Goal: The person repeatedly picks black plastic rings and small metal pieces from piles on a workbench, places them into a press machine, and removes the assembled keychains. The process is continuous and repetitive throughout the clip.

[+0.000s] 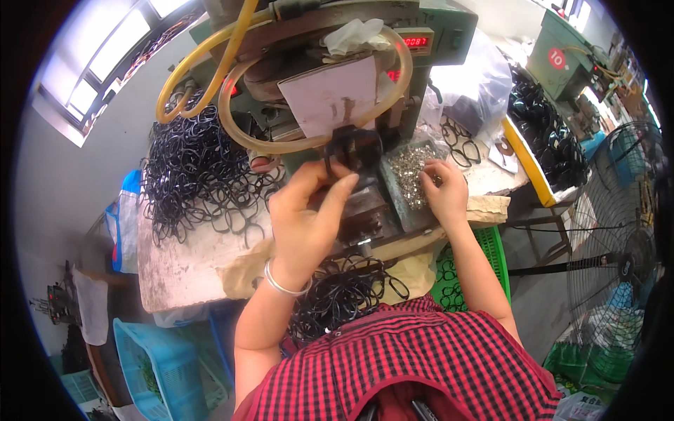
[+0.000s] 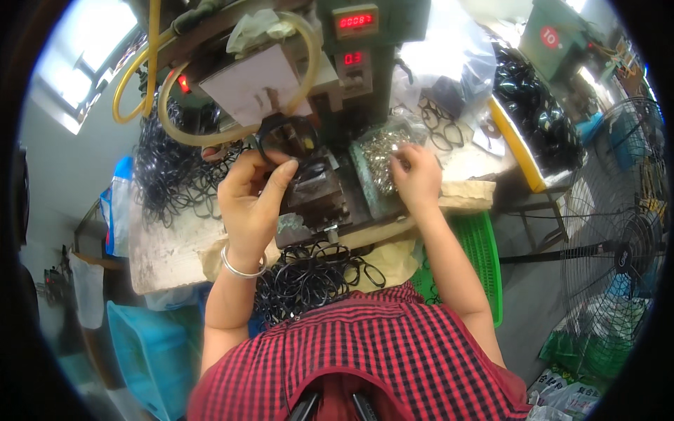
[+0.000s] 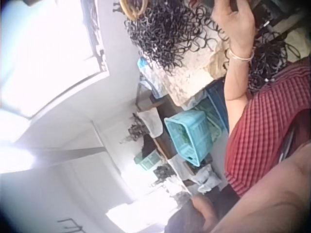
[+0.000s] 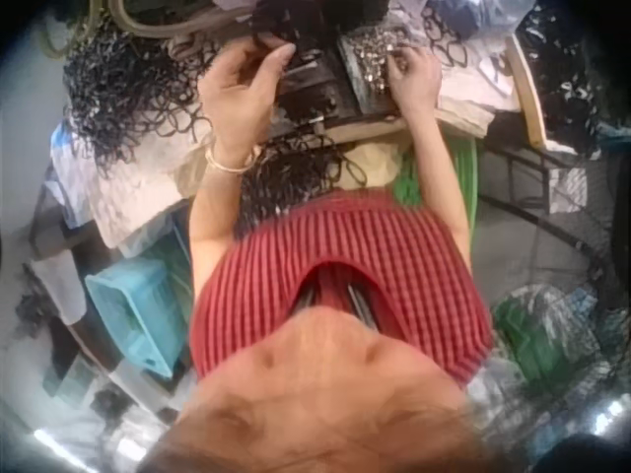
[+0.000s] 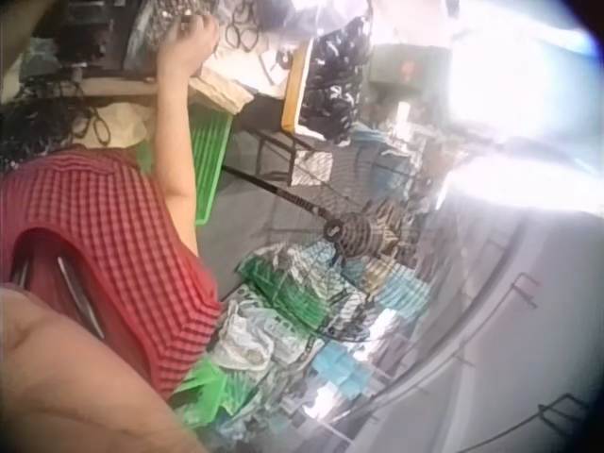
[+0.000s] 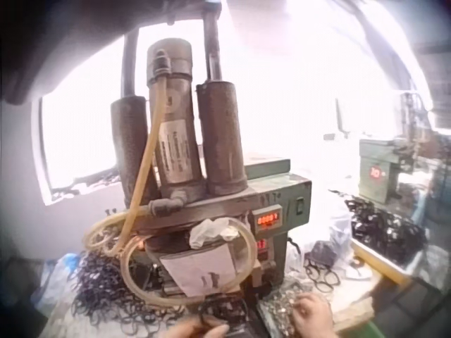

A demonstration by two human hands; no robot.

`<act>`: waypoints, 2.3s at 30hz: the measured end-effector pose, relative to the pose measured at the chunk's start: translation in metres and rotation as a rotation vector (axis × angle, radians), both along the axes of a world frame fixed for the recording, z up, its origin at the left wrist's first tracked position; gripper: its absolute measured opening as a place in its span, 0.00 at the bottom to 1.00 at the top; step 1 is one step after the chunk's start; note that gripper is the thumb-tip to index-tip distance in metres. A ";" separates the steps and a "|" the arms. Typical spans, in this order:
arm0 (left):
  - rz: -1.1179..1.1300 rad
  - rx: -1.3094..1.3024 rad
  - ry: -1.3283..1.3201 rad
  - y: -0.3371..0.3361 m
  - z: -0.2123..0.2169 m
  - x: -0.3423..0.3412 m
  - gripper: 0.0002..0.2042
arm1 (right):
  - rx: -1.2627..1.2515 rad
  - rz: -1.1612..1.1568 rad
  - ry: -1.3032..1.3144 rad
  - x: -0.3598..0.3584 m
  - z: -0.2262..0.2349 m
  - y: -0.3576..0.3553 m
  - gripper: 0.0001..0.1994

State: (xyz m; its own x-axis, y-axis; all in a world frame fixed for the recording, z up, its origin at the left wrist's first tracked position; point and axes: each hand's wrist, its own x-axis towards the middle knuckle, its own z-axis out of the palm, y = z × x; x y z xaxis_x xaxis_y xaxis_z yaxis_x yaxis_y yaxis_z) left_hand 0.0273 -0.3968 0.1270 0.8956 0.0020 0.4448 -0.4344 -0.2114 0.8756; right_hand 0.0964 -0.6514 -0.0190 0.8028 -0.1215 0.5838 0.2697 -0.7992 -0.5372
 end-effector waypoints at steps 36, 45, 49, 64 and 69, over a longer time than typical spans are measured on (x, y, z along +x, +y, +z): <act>0.232 1.182 -0.227 0.245 -0.132 0.012 0.09 | 0.008 0.006 0.049 -0.039 0.015 -0.006 0.07; 0.621 -0.088 -0.182 0.187 -0.148 0.012 0.06 | 0.517 0.340 0.216 -0.081 0.063 0.004 0.07; 0.840 0.563 -0.348 0.178 -0.128 0.033 0.08 | 0.529 0.591 0.139 -0.035 0.101 0.065 0.11; 0.238 -0.039 -0.429 0.072 0.009 -0.001 0.06 | 1.046 0.882 0.451 -0.033 0.101 0.109 0.28; 0.273 -0.261 -0.319 0.054 0.016 -0.009 0.03 | 0.907 0.830 0.325 -0.051 0.113 0.114 0.31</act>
